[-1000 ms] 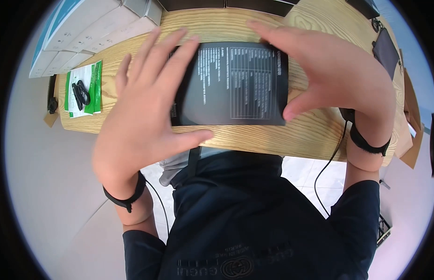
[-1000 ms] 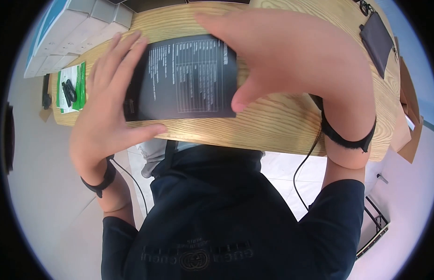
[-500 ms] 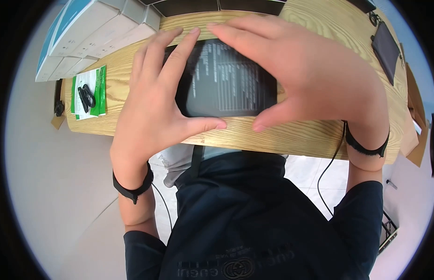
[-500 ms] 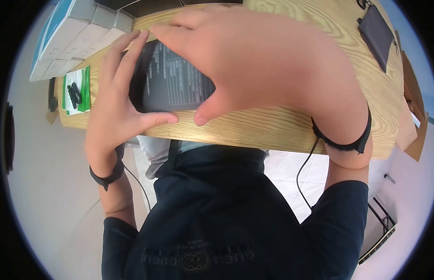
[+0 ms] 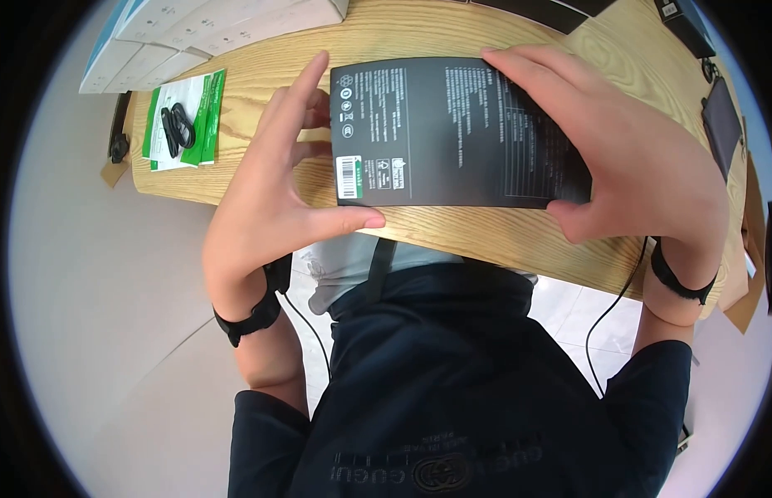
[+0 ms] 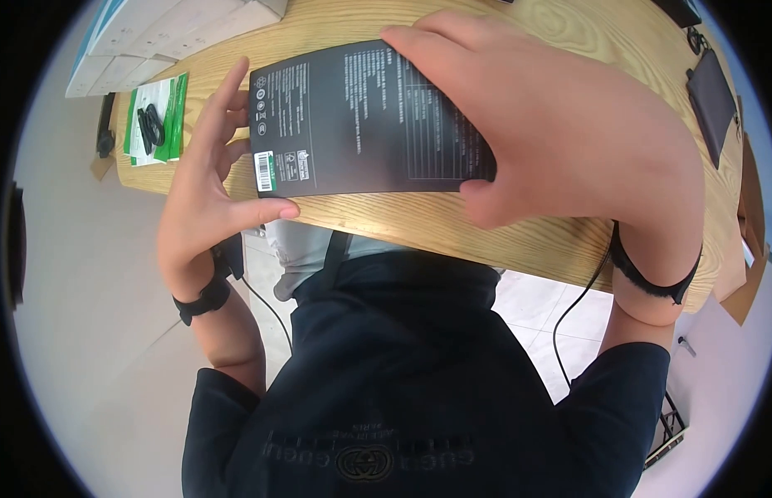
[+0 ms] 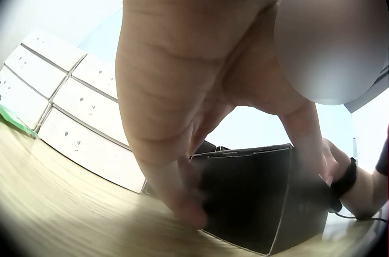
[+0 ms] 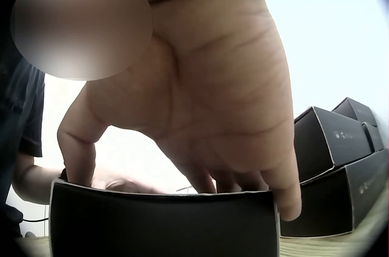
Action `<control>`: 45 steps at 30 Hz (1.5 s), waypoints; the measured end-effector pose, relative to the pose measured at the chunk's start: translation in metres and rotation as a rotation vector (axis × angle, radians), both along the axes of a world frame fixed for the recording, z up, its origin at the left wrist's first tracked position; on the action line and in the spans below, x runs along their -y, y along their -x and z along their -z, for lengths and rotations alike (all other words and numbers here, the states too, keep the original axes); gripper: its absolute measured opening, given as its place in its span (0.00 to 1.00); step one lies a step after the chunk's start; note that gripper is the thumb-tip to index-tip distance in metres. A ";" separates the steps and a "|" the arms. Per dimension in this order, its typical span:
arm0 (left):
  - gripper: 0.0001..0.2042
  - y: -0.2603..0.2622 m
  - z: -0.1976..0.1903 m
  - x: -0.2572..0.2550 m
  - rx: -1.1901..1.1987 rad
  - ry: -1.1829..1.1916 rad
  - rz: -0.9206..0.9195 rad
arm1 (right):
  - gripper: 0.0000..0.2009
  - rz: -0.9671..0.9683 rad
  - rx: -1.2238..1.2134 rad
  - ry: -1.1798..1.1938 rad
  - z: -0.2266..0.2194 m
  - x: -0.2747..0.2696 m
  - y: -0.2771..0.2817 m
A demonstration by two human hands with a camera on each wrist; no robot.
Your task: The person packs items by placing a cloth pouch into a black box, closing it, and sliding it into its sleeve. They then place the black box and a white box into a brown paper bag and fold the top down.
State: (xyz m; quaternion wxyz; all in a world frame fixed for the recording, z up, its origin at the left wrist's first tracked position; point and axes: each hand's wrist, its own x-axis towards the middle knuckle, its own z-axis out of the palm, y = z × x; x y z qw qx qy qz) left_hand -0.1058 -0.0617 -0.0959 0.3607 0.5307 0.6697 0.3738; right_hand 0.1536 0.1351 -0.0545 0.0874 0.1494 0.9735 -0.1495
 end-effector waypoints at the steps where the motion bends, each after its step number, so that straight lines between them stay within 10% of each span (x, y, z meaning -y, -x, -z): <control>1: 0.65 0.000 0.001 -0.001 0.003 0.001 -0.004 | 0.54 0.007 0.014 -0.030 -0.004 0.002 0.001; 45: 0.61 0.011 0.012 0.010 -0.030 -0.068 0.260 | 0.58 -0.089 -0.149 0.146 0.001 -0.009 0.009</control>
